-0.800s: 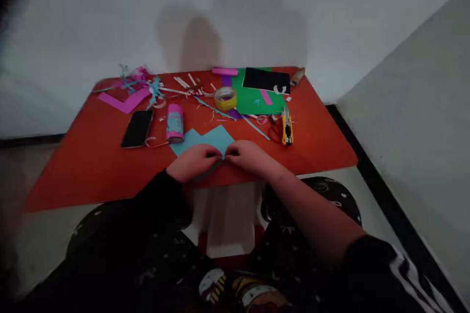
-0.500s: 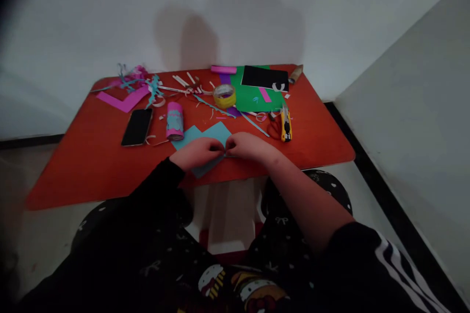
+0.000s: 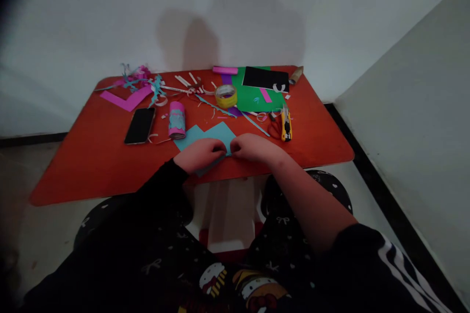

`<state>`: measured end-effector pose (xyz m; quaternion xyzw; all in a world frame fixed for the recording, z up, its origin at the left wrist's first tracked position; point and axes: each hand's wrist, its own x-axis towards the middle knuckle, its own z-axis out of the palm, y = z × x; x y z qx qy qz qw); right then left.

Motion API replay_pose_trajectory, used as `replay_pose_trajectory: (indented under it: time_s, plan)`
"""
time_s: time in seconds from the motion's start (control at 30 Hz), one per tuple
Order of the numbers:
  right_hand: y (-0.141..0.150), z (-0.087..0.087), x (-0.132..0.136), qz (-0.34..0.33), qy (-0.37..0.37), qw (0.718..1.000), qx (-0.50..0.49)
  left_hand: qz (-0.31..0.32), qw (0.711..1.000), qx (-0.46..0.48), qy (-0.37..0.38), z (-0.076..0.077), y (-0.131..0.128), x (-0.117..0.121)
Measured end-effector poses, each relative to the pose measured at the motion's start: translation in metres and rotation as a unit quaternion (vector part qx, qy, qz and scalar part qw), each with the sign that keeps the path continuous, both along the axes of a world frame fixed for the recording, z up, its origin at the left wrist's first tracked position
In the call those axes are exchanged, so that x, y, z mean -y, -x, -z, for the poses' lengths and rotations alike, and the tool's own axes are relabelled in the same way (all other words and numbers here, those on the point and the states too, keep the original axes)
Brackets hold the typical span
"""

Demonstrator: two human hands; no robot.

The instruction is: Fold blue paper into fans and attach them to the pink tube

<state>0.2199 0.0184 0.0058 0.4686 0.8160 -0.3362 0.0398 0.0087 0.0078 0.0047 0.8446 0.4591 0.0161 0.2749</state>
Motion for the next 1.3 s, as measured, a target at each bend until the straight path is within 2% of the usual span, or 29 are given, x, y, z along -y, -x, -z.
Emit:
replay_pose_trajectory:
  time_s: [0.13, 0.3, 0.43, 0.7, 0.9, 1.13, 1.3]
  plan:
    - [-0.004, 0.005, -0.007, -0.024, 0.031, 0.999, -0.024, 0.006, 0.999, -0.011, -0.035, 0.0, -0.002, 0.004]
    - [-0.007, 0.0, -0.001, -0.042, -0.012, 0.999, -0.005, -0.013, 0.999, -0.012, -0.031, 0.005, -0.002, 0.007]
    - [-0.008, -0.002, 0.001, -0.04, -0.015, 0.999, -0.004, -0.019, 0.999, -0.011, -0.024, 0.005, -0.001, 0.005]
    - [-0.012, 0.0, -0.018, -0.052, 0.074, 0.995, -0.036, -0.001, 1.0, -0.015, -0.023, 0.0, 0.0, 0.003]
    - [-0.006, -0.005, -0.004, -0.071, 0.01, 0.997, -0.026, -0.003, 0.997, -0.027, -0.069, 0.0, 0.001, 0.017]
    - [0.006, 0.004, 0.011, -0.081, -0.099, 0.992, -0.018, 0.011, 0.99, -0.073, -0.124, 0.002, -0.001, 0.03]
    - [0.007, 0.006, 0.007, -0.077, -0.088, 0.993, -0.017, 0.027, 0.989, -0.077, -0.12, 0.006, -0.002, 0.029]
